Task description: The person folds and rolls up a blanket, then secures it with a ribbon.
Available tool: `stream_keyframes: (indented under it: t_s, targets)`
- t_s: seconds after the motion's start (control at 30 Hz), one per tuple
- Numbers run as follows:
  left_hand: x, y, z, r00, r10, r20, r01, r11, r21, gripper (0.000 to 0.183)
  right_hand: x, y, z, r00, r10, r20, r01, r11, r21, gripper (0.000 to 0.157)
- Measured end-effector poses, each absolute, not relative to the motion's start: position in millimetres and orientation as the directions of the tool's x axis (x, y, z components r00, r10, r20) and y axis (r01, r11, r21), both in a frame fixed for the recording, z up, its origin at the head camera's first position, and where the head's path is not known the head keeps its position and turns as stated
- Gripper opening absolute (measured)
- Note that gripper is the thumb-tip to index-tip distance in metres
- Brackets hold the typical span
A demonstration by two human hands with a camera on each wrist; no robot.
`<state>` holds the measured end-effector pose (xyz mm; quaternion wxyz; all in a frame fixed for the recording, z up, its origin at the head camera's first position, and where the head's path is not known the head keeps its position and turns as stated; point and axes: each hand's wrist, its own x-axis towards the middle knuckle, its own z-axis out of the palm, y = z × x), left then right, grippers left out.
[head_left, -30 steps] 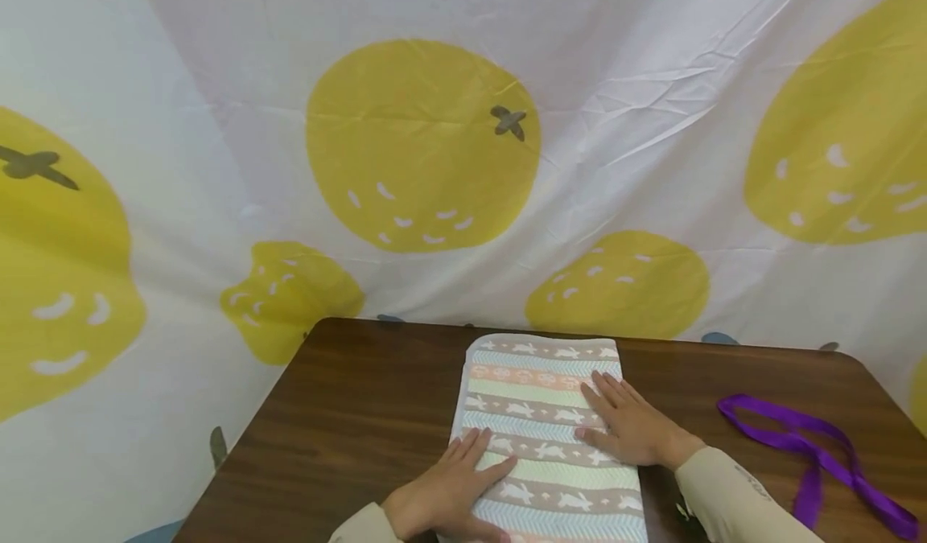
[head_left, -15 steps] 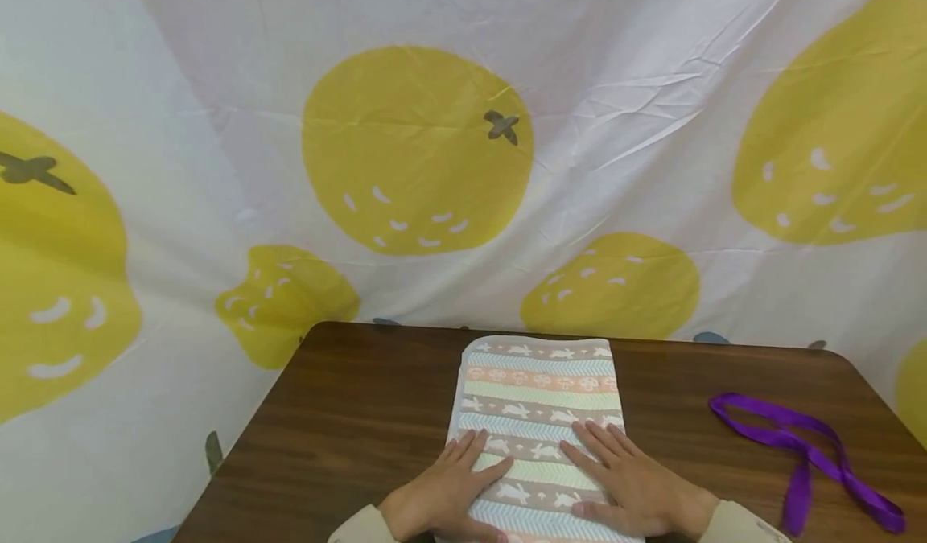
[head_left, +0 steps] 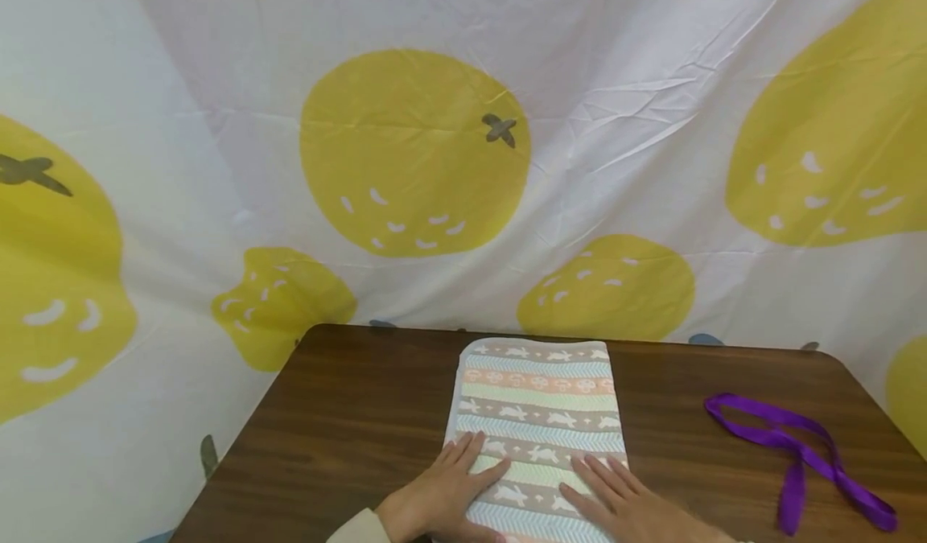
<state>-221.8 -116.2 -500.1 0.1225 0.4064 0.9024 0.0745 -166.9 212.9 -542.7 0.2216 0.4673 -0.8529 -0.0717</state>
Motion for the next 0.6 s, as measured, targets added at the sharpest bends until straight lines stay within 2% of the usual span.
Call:
stream_keyframes:
  t_s: [0.27,0.6]
  targets:
    - [-222.5,-115.9,-499.8,-0.613,0.777,-0.145,0.741,0.629,0.237,0.087,-161.8,212.9,-549.6,-0.414,-0.850,0.326,-0.779,0.516,0.355,0.085]
    - [-207.8,-134.6,-496.4,-0.448,0.891,-0.077,0.849,0.451,0.274,0.069,-156.9,213.0,-554.3,-0.378,-0.856,0.352,-0.766,0.503,0.401,0.081]
